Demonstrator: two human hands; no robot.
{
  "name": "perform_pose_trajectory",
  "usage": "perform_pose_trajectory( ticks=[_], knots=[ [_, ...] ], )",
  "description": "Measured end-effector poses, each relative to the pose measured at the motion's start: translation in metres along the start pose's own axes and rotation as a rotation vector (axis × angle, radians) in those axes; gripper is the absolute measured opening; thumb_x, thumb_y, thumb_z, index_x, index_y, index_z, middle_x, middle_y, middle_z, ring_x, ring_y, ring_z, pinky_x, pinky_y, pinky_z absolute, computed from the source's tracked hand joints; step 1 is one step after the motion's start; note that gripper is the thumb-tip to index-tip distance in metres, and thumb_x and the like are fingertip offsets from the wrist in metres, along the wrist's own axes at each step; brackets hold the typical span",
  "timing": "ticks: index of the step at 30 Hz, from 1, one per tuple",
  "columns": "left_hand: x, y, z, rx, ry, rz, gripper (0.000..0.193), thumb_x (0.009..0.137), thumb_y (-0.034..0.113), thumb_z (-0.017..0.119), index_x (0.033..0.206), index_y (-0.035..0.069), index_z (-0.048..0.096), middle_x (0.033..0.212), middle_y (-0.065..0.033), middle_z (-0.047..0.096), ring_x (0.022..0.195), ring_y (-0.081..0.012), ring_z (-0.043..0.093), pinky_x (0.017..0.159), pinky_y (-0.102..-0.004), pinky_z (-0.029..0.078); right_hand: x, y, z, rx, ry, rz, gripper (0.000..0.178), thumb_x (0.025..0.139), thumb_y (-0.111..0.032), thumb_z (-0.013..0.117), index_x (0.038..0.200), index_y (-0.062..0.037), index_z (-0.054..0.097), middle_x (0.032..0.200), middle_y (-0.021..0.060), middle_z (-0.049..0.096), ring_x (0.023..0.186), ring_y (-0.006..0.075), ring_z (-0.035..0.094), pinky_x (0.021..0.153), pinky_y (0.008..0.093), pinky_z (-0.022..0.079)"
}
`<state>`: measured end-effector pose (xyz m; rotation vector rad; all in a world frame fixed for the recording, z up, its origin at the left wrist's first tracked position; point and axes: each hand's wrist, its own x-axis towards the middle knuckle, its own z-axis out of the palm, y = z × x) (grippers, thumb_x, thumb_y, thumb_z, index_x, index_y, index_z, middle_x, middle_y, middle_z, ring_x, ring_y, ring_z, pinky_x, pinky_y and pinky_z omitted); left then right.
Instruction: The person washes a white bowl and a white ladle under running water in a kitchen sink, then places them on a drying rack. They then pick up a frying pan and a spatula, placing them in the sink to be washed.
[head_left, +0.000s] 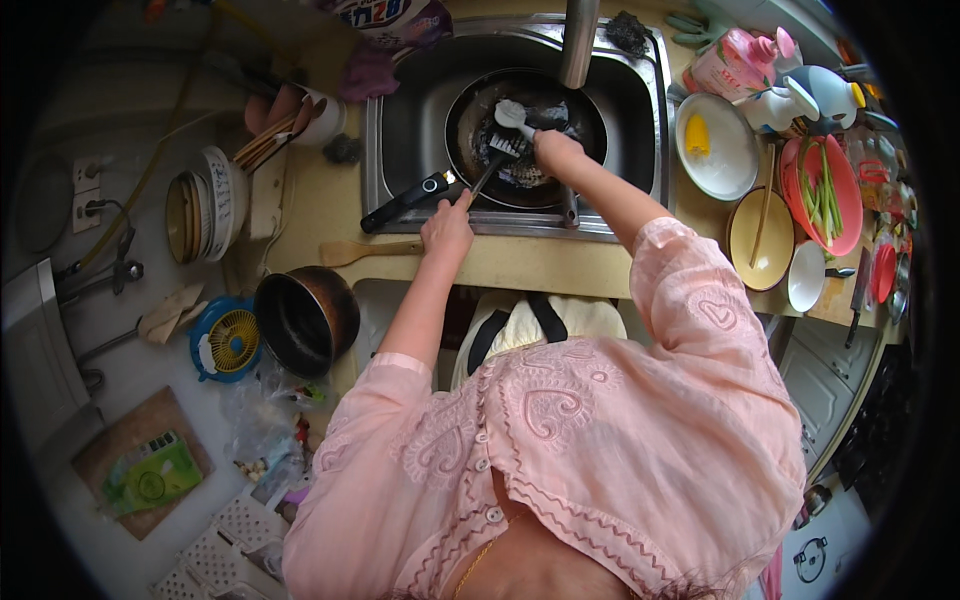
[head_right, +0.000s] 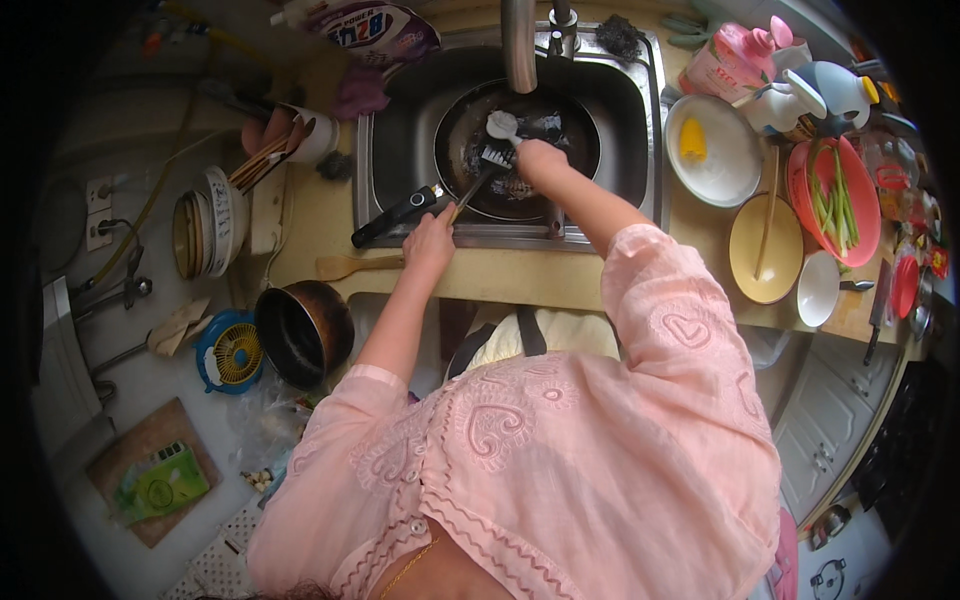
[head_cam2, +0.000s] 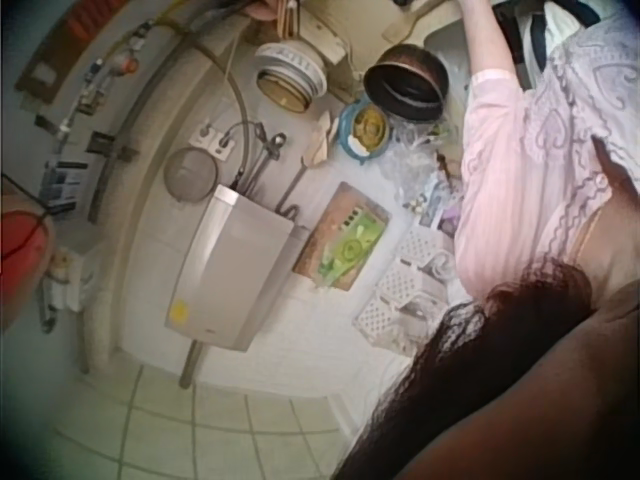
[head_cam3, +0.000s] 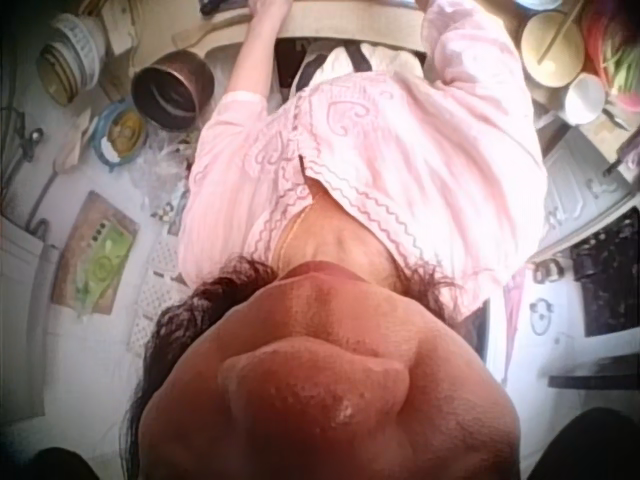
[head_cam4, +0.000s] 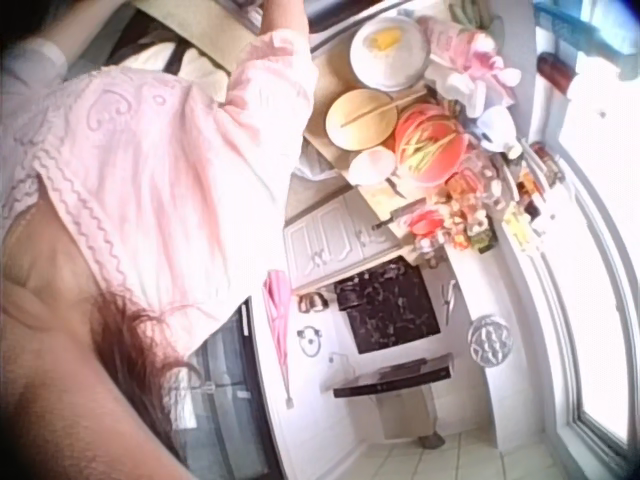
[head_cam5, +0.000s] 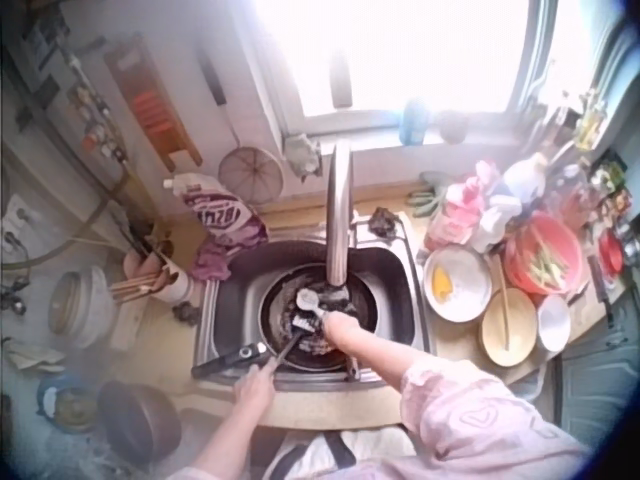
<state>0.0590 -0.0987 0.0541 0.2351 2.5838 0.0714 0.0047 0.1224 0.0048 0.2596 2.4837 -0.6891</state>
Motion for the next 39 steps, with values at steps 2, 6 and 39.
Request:
perform_pose_trajectory(
  ticks=[2, 6, 39],
  knots=[
    [0.001, 0.002, 0.000, 0.003, 0.009, 0.001, 0.048, 0.083, 0.010, 0.048, 0.129, 0.022, 0.043, 0.103, -0.0162, 0.051, 0.091, -0.0342, 0.058, 0.077, -0.0437, 0.047, -0.005, 0.010, 0.004, -0.062, -0.019, -0.033, 0.018, 0.076, -0.009, 0.055, 0.092, -0.0036, 0.063, 0.094, 0.0160, 0.063, 0.089, 0.0325, 0.061, 0.072, 0.0394, 0.051],
    [0.003, 0.004, 0.009, 0.012, 0.039, -0.013, 0.045, 0.084, 0.014, 0.049, 0.127, 0.023, 0.045, 0.101, -0.0165, 0.052, 0.090, -0.0365, 0.058, 0.077, -0.0458, 0.047, -0.041, 0.025, 0.018, -0.042, -0.076, -0.072, 0.021, 0.078, -0.007, 0.051, 0.095, -0.0024, 0.060, 0.096, 0.0187, 0.062, 0.090, 0.0340, 0.060, 0.075, 0.0419, 0.050],
    [-0.009, 0.003, 0.003, 0.069, 0.038, 0.072, 0.046, 0.083, 0.009, 0.047, 0.128, 0.018, 0.044, 0.103, -0.0173, 0.053, 0.089, -0.0368, 0.059, 0.074, -0.0454, 0.048, -0.014, -0.002, -0.009, -0.101, -0.063, -0.036, 0.024, 0.072, -0.007, 0.059, 0.095, -0.0057, 0.064, 0.099, 0.0144, 0.063, 0.093, 0.0313, 0.061, 0.075, 0.0389, 0.051]
  ],
)
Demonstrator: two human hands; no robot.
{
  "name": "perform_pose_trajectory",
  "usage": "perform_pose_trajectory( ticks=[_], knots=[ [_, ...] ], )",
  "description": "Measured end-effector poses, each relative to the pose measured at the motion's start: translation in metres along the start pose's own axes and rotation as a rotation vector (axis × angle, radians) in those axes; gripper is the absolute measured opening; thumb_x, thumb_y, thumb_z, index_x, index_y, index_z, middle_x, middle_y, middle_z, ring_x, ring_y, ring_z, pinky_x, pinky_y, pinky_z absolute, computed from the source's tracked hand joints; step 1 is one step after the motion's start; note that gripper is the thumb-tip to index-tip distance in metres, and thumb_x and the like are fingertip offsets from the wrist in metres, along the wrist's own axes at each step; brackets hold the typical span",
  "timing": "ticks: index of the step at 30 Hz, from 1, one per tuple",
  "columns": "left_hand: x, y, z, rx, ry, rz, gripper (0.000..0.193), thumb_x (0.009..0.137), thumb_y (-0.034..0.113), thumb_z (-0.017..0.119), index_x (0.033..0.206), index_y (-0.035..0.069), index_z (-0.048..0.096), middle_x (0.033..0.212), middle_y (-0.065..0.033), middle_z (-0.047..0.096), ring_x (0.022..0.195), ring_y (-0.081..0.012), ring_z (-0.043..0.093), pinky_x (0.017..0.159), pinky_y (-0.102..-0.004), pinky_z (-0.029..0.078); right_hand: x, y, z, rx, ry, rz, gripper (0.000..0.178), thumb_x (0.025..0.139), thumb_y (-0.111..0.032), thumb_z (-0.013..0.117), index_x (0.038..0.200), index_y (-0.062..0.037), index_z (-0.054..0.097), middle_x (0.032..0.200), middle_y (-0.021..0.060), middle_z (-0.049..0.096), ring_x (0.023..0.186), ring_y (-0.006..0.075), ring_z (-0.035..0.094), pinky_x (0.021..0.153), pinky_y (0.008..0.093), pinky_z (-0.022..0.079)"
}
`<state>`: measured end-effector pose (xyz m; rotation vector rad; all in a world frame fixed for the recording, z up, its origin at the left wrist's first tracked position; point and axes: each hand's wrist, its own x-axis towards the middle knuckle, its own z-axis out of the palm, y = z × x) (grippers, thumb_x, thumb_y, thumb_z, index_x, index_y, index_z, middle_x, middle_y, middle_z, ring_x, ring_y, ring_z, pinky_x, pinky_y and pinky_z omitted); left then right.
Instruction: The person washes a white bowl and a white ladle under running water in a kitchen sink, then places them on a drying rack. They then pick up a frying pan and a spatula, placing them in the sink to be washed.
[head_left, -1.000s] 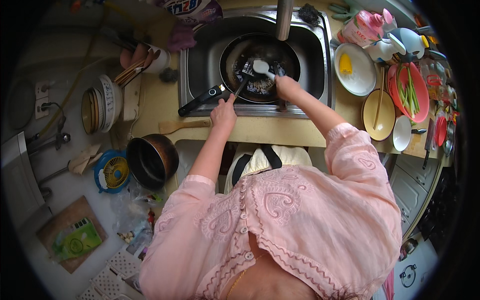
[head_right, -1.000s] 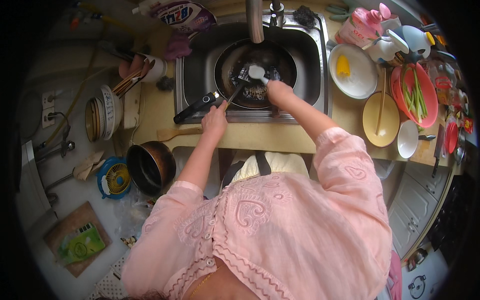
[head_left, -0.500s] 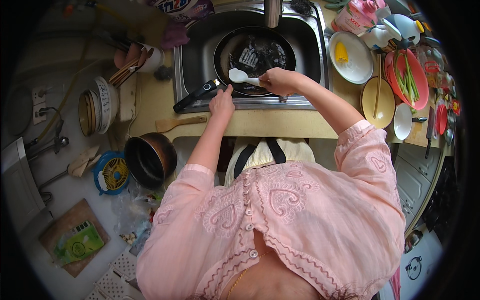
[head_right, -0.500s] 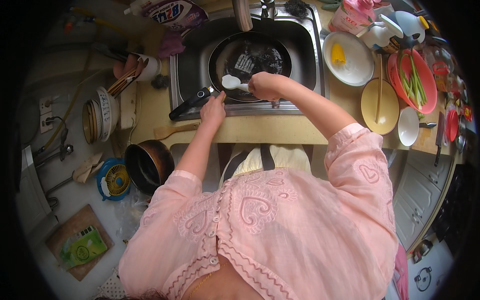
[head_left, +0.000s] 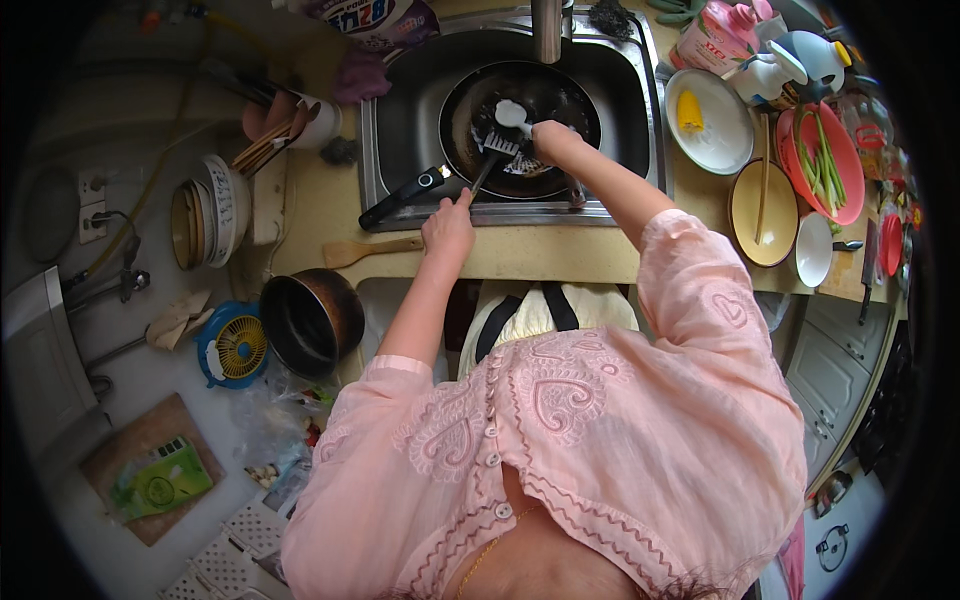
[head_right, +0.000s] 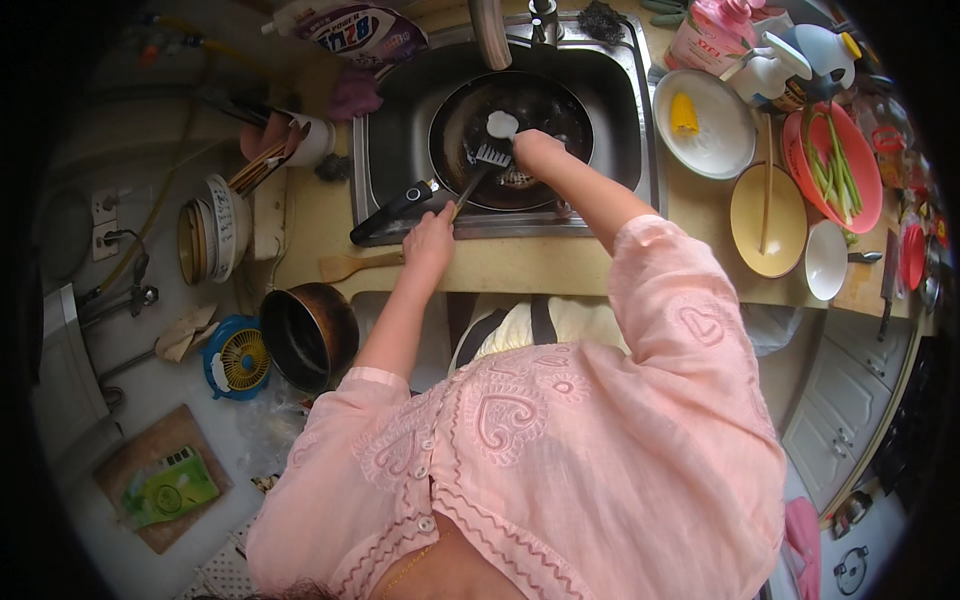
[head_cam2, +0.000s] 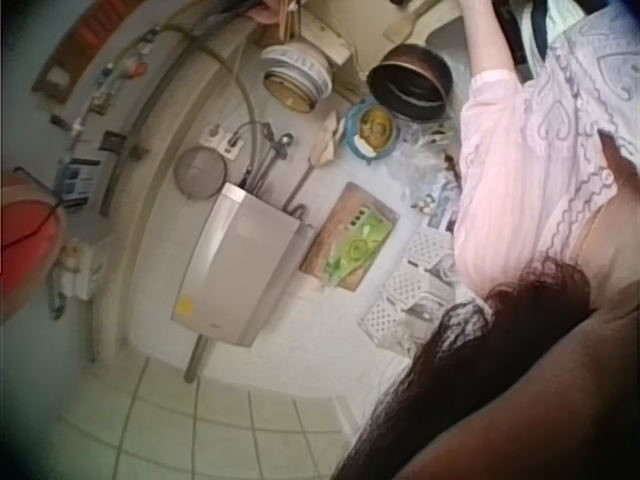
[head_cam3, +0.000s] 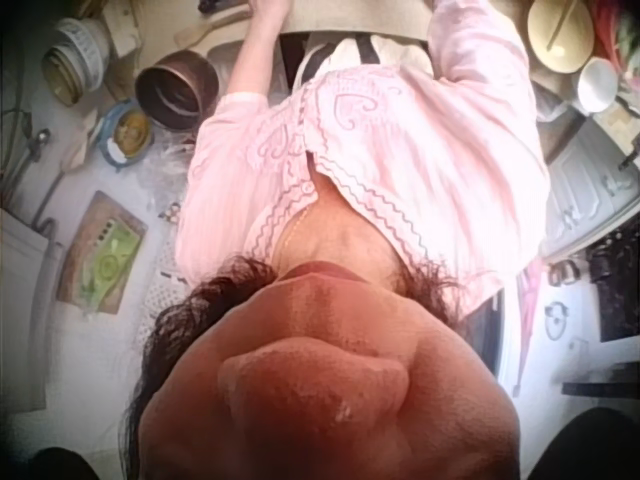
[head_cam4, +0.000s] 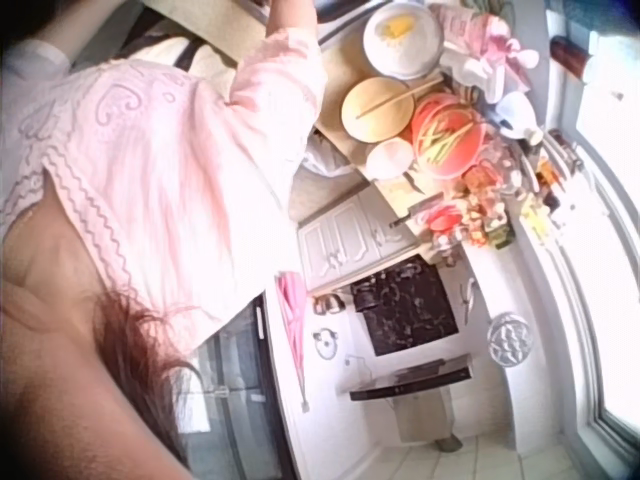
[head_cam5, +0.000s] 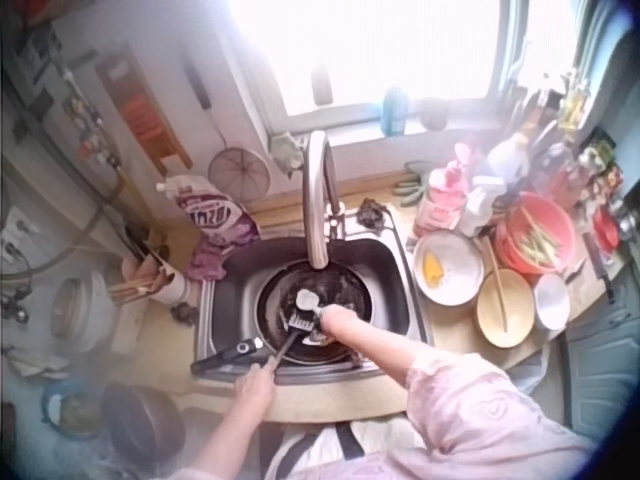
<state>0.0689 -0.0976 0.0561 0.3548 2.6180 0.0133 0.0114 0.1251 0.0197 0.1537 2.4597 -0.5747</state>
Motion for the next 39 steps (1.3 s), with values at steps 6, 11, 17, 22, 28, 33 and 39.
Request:
perform_pose_trajectory(
  ticks=[6, 11, 17, 22, 28, 33, 39],
  knots=[
    [-0.006, 0.002, 0.001, 0.027, 0.010, 0.001, 0.051, 0.079, 0.006, 0.049, 0.129, 0.017, 0.043, 0.103, -0.0174, 0.053, 0.086, -0.0359, 0.060, 0.072, -0.0447, 0.049, -0.012, -0.020, 0.004, -0.088, -0.082, -0.131, 0.021, 0.073, -0.007, 0.056, 0.092, -0.0057, 0.065, 0.097, 0.0148, 0.063, 0.090, 0.0313, 0.061, 0.075, 0.0386, 0.050],
    [-0.011, 0.004, -0.003, 0.036, 0.006, -0.001, 0.053, 0.078, 0.005, 0.050, 0.129, 0.017, 0.042, 0.102, -0.0165, 0.054, 0.085, -0.0352, 0.060, 0.072, -0.0442, 0.049, 0.009, -0.003, 0.013, 0.007, 0.030, -0.002, 0.022, 0.080, -0.010, 0.051, 0.098, -0.0077, 0.064, 0.100, 0.0133, 0.063, 0.092, 0.0304, 0.061, 0.074, 0.0383, 0.050],
    [-0.012, 0.003, 0.003, 0.060, 0.028, -0.021, 0.053, 0.078, 0.005, 0.050, 0.128, 0.016, 0.043, 0.101, -0.0164, 0.054, 0.084, -0.0349, 0.061, 0.071, -0.0445, 0.050, -0.010, 0.017, 0.020, -0.203, -0.167, -0.135, 0.020, 0.077, -0.007, 0.053, 0.093, -0.0044, 0.063, 0.097, 0.0150, 0.063, 0.089, 0.0308, 0.061, 0.072, 0.0394, 0.050],
    [-0.013, 0.001, 0.009, 0.030, 0.043, -0.002, 0.050, 0.079, 0.006, 0.049, 0.127, 0.017, 0.044, 0.102, -0.0169, 0.055, 0.084, -0.0353, 0.061, 0.071, -0.0447, 0.050, -0.020, 0.034, 0.044, -0.081, -0.076, -0.078, 0.019, 0.076, -0.007, 0.054, 0.092, -0.0037, 0.063, 0.095, 0.0161, 0.063, 0.089, 0.0324, 0.061, 0.072, 0.0398, 0.050],
    [-0.011, 0.002, 0.005, 0.013, 0.047, 0.041, 0.047, 0.080, 0.007, 0.049, 0.126, 0.016, 0.045, 0.099, -0.0168, 0.055, 0.085, -0.0353, 0.060, 0.071, -0.0451, 0.048, -0.030, 0.014, 0.013, 0.012, -0.014, -0.007, 0.017, 0.076, -0.009, 0.054, 0.090, -0.0042, 0.064, 0.095, 0.0165, 0.063, 0.089, 0.0341, 0.060, 0.073, 0.0396, 0.050],
    [-0.012, 0.002, 0.010, -0.017, 0.046, 0.038, 0.045, 0.082, 0.011, 0.050, 0.126, 0.016, 0.045, 0.099, -0.0162, 0.055, 0.086, -0.0350, 0.059, 0.072, -0.0454, 0.048, -0.042, -0.003, 0.016, -0.036, -0.066, -0.068, 0.019, 0.075, -0.008, 0.055, 0.091, -0.0031, 0.064, 0.096, 0.0155, 0.063, 0.091, 0.0320, 0.061, 0.074, 0.0390, 0.050],
    [-0.012, 0.001, 0.006, 0.007, 0.020, 0.027, 0.043, 0.084, 0.016, 0.050, 0.126, 0.018, 0.045, 0.100, -0.0160, 0.055, 0.088, -0.0352, 0.059, 0.074, -0.0460, 0.047, -0.023, -0.003, 0.005, -0.044, -0.010, -0.023, 0.022, 0.072, -0.016, 0.061, 0.092, -0.0065, 0.066, 0.097, 0.0137, 0.064, 0.091, 0.0302, 0.061, 0.074, 0.0379, 0.051]
  ],
)
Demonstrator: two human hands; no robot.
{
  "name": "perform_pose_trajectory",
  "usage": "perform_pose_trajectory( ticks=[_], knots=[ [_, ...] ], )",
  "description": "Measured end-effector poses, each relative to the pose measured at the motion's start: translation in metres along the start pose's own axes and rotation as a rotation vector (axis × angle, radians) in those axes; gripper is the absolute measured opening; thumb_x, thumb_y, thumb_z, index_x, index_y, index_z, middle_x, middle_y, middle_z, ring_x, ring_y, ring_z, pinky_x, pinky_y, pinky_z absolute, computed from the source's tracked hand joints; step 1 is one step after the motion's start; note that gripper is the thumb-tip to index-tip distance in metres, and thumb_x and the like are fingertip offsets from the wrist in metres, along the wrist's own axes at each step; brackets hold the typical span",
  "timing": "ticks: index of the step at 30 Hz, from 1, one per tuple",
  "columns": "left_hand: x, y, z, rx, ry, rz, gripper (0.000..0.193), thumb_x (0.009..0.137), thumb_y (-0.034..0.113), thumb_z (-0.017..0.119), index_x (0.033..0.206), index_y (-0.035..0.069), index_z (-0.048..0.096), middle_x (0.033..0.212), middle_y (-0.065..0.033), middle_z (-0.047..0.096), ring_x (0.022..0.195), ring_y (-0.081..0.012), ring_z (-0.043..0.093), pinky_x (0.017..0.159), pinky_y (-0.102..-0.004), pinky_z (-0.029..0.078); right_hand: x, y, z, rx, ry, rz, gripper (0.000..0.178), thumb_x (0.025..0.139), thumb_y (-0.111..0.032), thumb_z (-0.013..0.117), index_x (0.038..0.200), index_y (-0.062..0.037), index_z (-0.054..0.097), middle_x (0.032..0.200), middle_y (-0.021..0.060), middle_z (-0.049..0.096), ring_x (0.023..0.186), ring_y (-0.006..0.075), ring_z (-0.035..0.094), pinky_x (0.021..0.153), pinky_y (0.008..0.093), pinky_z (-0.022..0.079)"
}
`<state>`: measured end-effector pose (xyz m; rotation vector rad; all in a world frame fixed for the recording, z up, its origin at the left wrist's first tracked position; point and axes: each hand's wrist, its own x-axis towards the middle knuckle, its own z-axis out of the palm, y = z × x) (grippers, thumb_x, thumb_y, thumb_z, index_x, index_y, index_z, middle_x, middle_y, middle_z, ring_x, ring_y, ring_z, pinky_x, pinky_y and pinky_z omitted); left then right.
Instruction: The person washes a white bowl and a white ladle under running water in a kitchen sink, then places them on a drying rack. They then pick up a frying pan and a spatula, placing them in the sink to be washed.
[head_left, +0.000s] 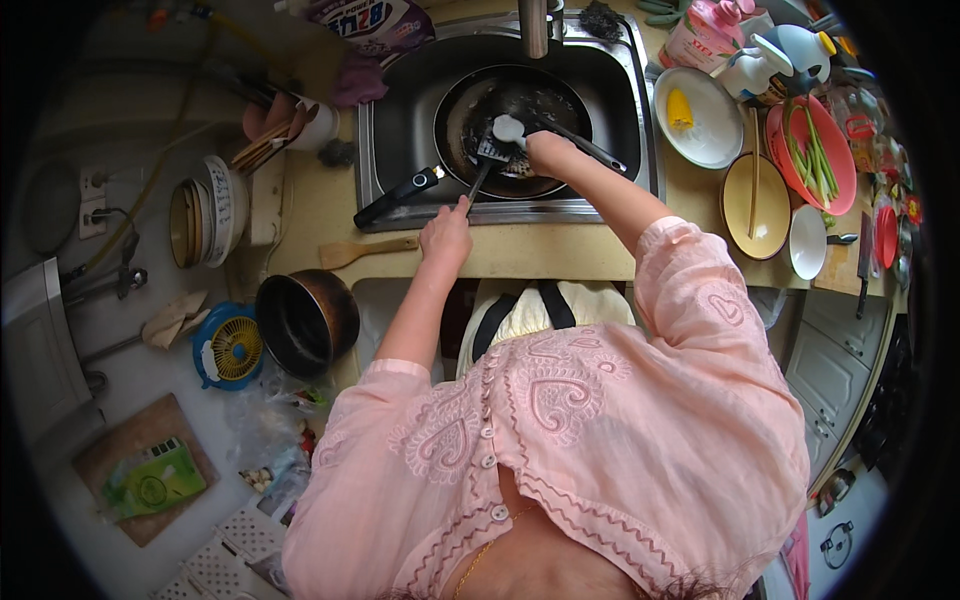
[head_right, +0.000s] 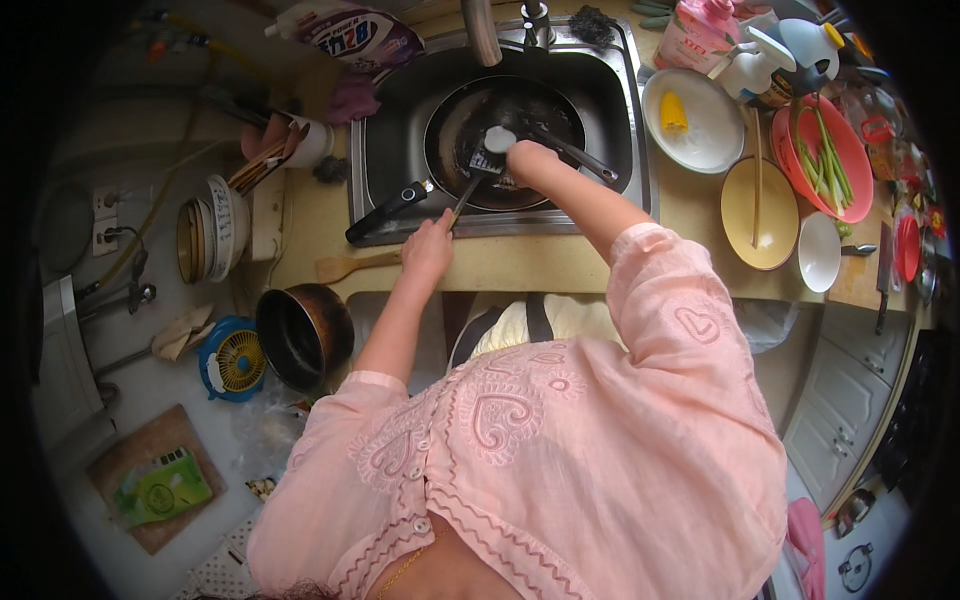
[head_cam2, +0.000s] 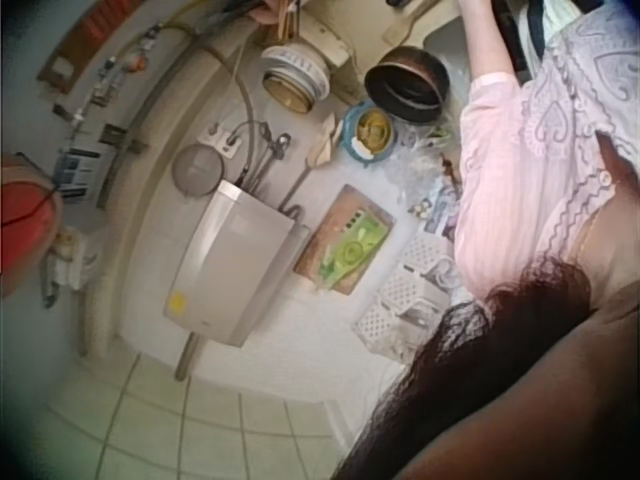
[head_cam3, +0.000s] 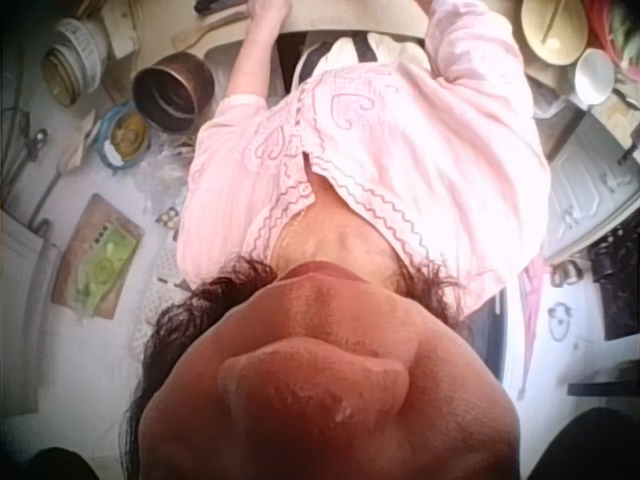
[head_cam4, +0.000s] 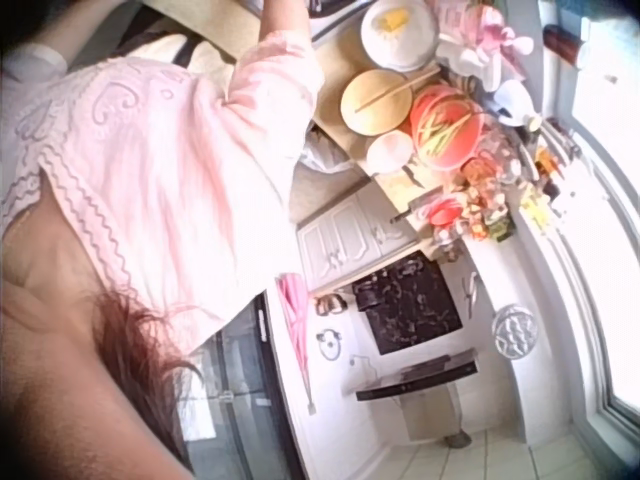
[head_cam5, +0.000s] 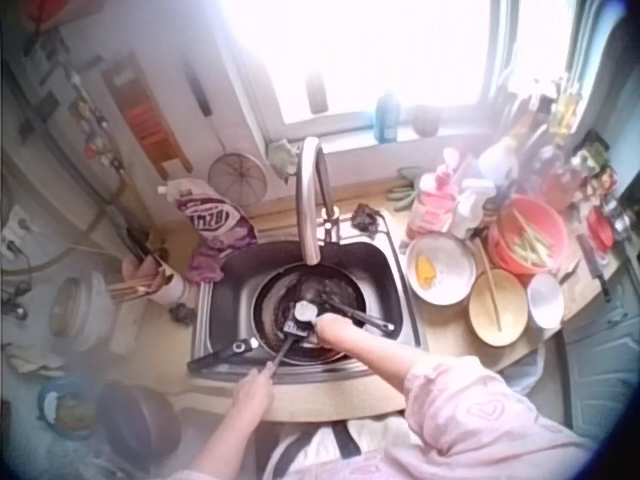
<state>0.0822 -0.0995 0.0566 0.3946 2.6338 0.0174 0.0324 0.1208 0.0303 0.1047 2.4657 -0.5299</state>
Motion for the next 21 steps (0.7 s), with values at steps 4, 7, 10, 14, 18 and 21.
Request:
perform_pose_trajectory(
  ticks=[4, 7, 10, 14, 18, 21],
  knots=[
    [0.000, -0.001, 0.002, 0.025, -0.002, 0.000, 0.044, 0.084, 0.016, 0.050, 0.127, 0.019, 0.044, 0.100, -0.0153, 0.056, 0.088, -0.0350, 0.059, 0.075, -0.0454, 0.047, -0.007, -0.022, -0.001, -0.003, -0.075, -0.116, 0.018, 0.073, -0.009, 0.056, 0.086, -0.0029, 0.066, 0.093, 0.0165, 0.064, 0.088, 0.0323, 0.062, 0.073, 0.0393, 0.051],
    [0.001, 0.000, -0.001, 0.027, -0.008, 0.018, 0.045, 0.083, 0.013, 0.049, 0.127, 0.018, 0.044, 0.100, -0.0151, 0.056, 0.087, -0.0346, 0.060, 0.072, -0.0450, 0.048, 0.018, -0.010, 0.011, 0.028, -0.052, -0.041, 0.017, 0.074, -0.009, 0.056, 0.087, -0.0054, 0.066, 0.095, 0.0154, 0.064, 0.090, 0.0312, 0.061, 0.073, 0.0386, 0.051],
    [-0.006, -0.003, -0.002, 0.010, -0.012, -0.021, 0.042, 0.084, 0.018, 0.051, 0.125, 0.020, 0.046, 0.099, -0.0155, 0.056, 0.088, -0.0353, 0.059, 0.075, -0.0457, 0.047, 0.015, -0.013, 0.003, 0.089, 0.009, 0.029, 0.021, 0.075, -0.010, 0.057, 0.095, -0.0084, 0.064, 0.099, 0.0138, 0.063, 0.094, 0.0300, 0.060, 0.074, 0.0377, 0.051],
    [-0.009, -0.002, -0.002, 0.015, 0.009, -0.009, 0.041, 0.084, 0.019, 0.051, 0.125, 0.020, 0.047, 0.099, -0.0159, 0.057, 0.088, -0.0356, 0.058, 0.076, -0.0466, 0.047, 0.007, -0.015, 0.002, -0.032, -0.067, -0.069, 0.020, 0.076, -0.013, 0.054, 0.094, -0.0080, 0.064, 0.097, 0.0134, 0.063, 0.092, 0.0312, 0.061, 0.073, 0.0379, 0.051],
    [-0.006, -0.001, -0.002, 0.038, 0.013, -0.015, 0.041, 0.085, 0.019, 0.048, 0.126, 0.020, 0.046, 0.100, -0.0160, 0.056, 0.087, -0.0357, 0.059, 0.075, -0.0474, 0.047, 0.005, -0.009, 0.022, 0.046, -0.002, -0.039, 0.021, 0.076, -0.013, 0.055, 0.094, -0.0066, 0.064, 0.094, 0.0141, 0.064, 0.088, 0.0315, 0.061, 0.071, 0.0371, 0.051],
    [-0.009, -0.001, -0.003, 0.047, -0.008, -0.031, 0.044, 0.083, 0.014, 0.047, 0.127, 0.019, 0.044, 0.101, -0.0159, 0.055, 0.087, -0.0356, 0.059, 0.074, -0.0469, 0.047, 0.009, 0.008, 0.028, 0.130, 0.067, 0.027, 0.020, 0.076, -0.010, 0.055, 0.094, -0.0066, 0.064, 0.094, 0.0131, 0.064, 0.088, 0.0316, 0.061, 0.073, 0.0372, 0.050]
  ],
)
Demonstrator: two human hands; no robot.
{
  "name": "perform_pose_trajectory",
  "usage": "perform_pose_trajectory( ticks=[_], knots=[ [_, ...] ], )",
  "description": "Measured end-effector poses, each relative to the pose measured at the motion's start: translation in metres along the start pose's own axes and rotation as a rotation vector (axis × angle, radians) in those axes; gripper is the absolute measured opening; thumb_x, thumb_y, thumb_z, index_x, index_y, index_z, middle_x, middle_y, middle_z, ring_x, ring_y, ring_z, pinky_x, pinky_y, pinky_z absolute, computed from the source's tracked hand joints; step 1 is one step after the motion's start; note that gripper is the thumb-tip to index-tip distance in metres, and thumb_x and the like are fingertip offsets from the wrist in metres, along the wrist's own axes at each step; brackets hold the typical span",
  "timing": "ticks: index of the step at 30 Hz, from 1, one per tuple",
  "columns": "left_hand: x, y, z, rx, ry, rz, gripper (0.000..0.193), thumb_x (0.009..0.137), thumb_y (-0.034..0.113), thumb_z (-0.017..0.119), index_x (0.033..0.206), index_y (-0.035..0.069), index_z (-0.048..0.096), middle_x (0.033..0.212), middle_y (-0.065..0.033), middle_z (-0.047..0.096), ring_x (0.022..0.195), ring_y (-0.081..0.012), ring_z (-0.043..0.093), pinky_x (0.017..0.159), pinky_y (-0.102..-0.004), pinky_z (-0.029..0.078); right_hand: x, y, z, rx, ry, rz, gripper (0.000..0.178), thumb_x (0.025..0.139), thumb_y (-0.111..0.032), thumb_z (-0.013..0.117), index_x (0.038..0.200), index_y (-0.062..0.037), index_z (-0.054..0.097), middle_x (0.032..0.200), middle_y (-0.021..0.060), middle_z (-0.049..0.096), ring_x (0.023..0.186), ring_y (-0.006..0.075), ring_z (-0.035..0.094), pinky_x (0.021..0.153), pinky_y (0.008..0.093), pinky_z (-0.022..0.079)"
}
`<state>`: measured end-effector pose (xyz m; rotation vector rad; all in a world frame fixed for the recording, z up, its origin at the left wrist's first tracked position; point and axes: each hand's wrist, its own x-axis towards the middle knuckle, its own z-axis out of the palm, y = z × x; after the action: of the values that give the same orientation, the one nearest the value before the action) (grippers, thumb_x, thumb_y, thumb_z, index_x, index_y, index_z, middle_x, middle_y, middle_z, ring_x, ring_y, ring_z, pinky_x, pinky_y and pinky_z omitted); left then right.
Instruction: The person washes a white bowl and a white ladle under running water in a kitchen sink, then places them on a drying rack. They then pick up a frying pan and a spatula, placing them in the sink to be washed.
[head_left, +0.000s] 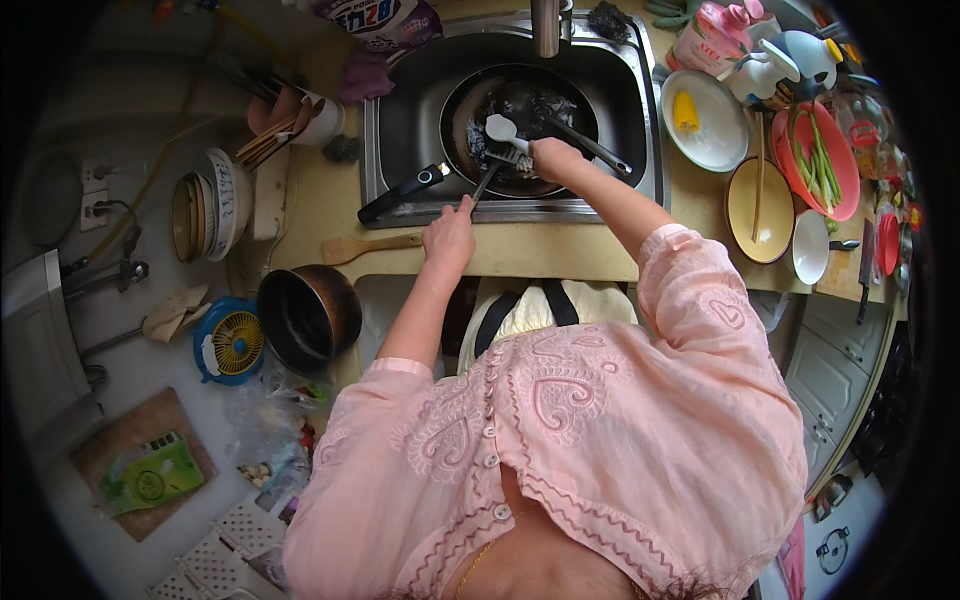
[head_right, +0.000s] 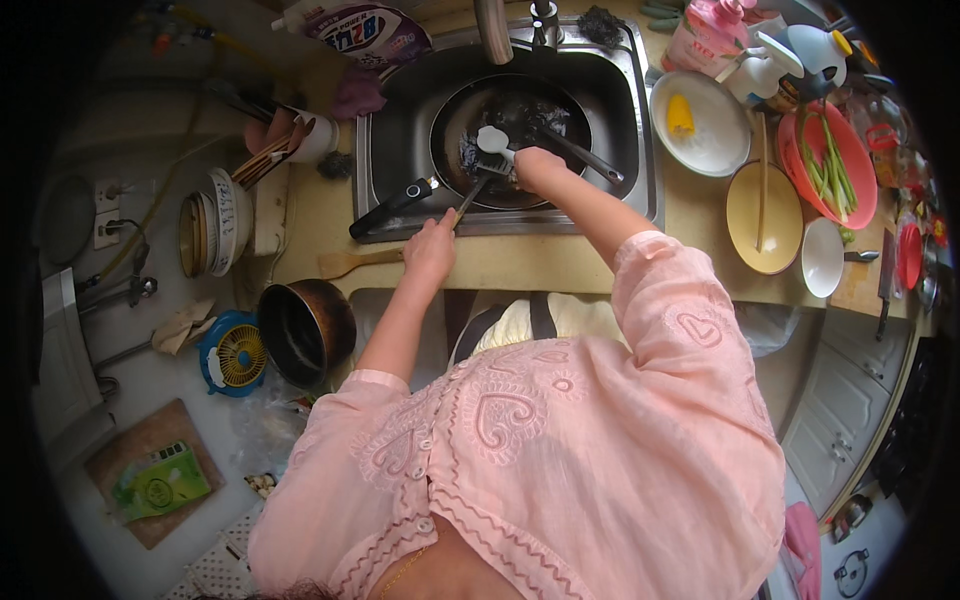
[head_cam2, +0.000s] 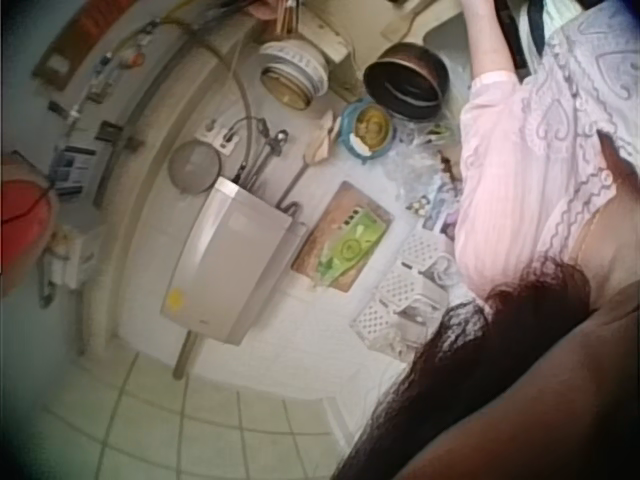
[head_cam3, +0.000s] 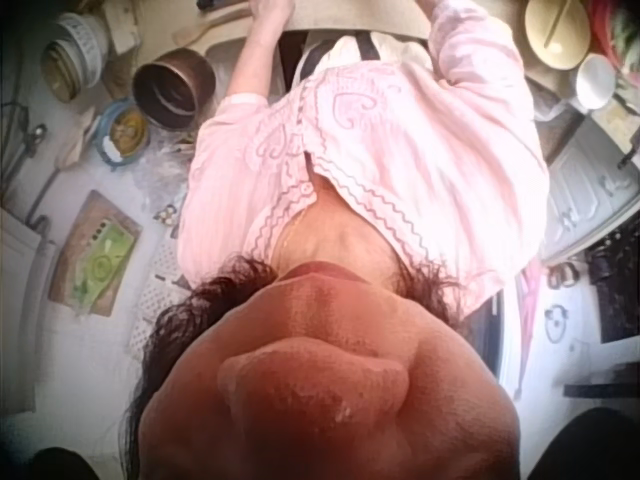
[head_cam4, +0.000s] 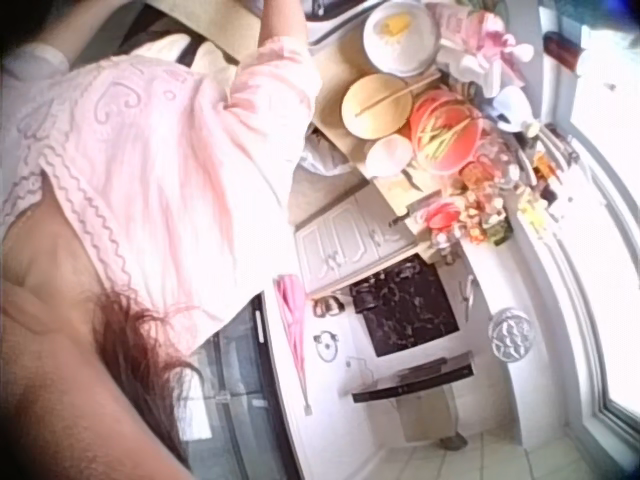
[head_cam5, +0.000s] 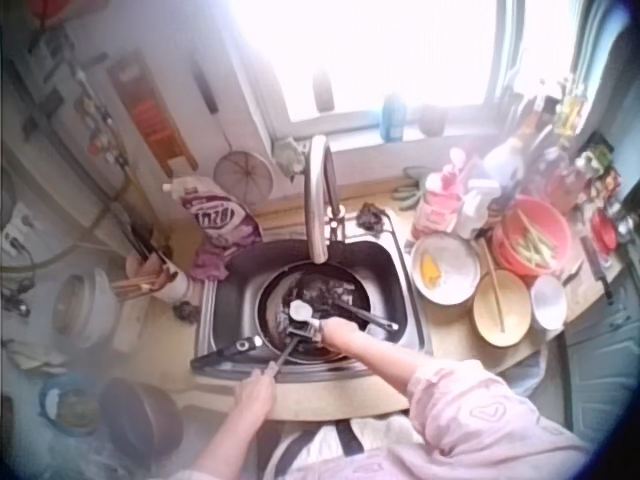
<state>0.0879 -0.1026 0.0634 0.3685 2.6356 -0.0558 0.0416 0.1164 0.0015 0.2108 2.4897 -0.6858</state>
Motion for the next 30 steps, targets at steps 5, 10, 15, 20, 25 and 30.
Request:
perform_pose_trajectory(
  ticks=[5, 10, 15, 20, 25, 30],
  knots=[
    [-0.011, -0.006, -0.012, 0.015, -0.010, 0.015, 0.054, 0.078, 0.004, 0.048, 0.129, 0.019, 0.042, 0.104, -0.0157, 0.053, 0.087, -0.0354, 0.060, 0.073, -0.0449, 0.049, 0.000, 0.040, 0.012, -0.112, -0.012, -0.027, 0.020, 0.077, -0.007, 0.052, 0.093, -0.0059, 0.064, 0.096, 0.0154, 0.063, 0.090, 0.0330, 0.061, 0.074, 0.0398, 0.050],
    [-0.016, -0.015, -0.012, -0.076, 0.016, -0.007, 0.046, 0.084, 0.011, 0.047, 0.129, 0.019, 0.043, 0.099, -0.0156, 0.055, 0.088, -0.0334, 0.060, 0.074, -0.0443, 0.048, -0.016, 0.064, 0.008, -0.060, 0.039, 0.070, 0.021, 0.078, -0.007, 0.049, 0.093, -0.0044, 0.063, 0.098, 0.0163, 0.063, 0.091, 0.0337, 0.060, 0.074, 0.0401, 0.050],
    [-0.006, -0.049, -0.004, -1.128, -0.300, -0.266, 0.037, 0.091, 0.023, 0.045, 0.125, 0.009, 0.045, 0.069, -0.0012, 0.048, 0.046, -0.0049, 0.038, 0.038, -0.0185, 0.031, -0.025, 0.063, 0.010, -0.005, 0.122, 0.109, 0.024, 0.085, -0.016, 0.044, 0.098, -0.0020, 0.058, 0.094, 0.0190, 0.062, 0.089, 0.0349, 0.060, 0.073, 0.0421, 0.050],
    [0.001, -0.077, 0.009, -1.939, -0.563, -0.475, 0.013, 0.092, 0.020, 0.042, 0.096, 0.008, 0.046, 0.069, -0.0033, 0.047, 0.041, -0.0042, 0.028, 0.033, -0.0169, 0.020, -0.013, 0.059, 0.021, 0.260, 0.078, -0.010, 0.025, 0.086, -0.020, 0.044, 0.099, -0.0043, 0.058, 0.071, 0.0155, 0.062, 0.058, 0.0287, 0.061, 0.049, 0.0379, 0.049],
    [0.003, -0.088, 0.034, -2.138, -0.642, -0.525, 0.011, 0.092, 0.019, 0.042, 0.091, 0.008, 0.042, 0.069, -0.0049, 0.047, 0.041, -0.0049, 0.029, 0.033, -0.0174, 0.020, -0.070, 0.007, -0.041, 0.450, -0.112, -0.080, 0.027, 0.085, -0.021, 0.047, 0.106, -0.0098, 0.059, 0.065, 0.0128, 0.060, 0.049, 0.0221, 0.058, 0.044, 0.0345, 0.048],
    [-0.003, -0.083, 0.033, -2.057, -0.581, -0.521, 0.012, 0.093, 0.020, 0.042, 0.093, 0.009, 0.041, 0.069, -0.0052, 0.047, 0.041, -0.0053, 0.029, 0.033, -0.0174, 0.020, -0.043, -0.019, -0.012, 0.246, -0.005, -0.221, 0.027, 0.084, -0.019, 0.045, 0.104, -0.0110, 0.060, 0.078, 0.0181, 0.063, 0.052, 0.0295, 0.060, 0.048, 0.0389, 0.050]
  ],
)
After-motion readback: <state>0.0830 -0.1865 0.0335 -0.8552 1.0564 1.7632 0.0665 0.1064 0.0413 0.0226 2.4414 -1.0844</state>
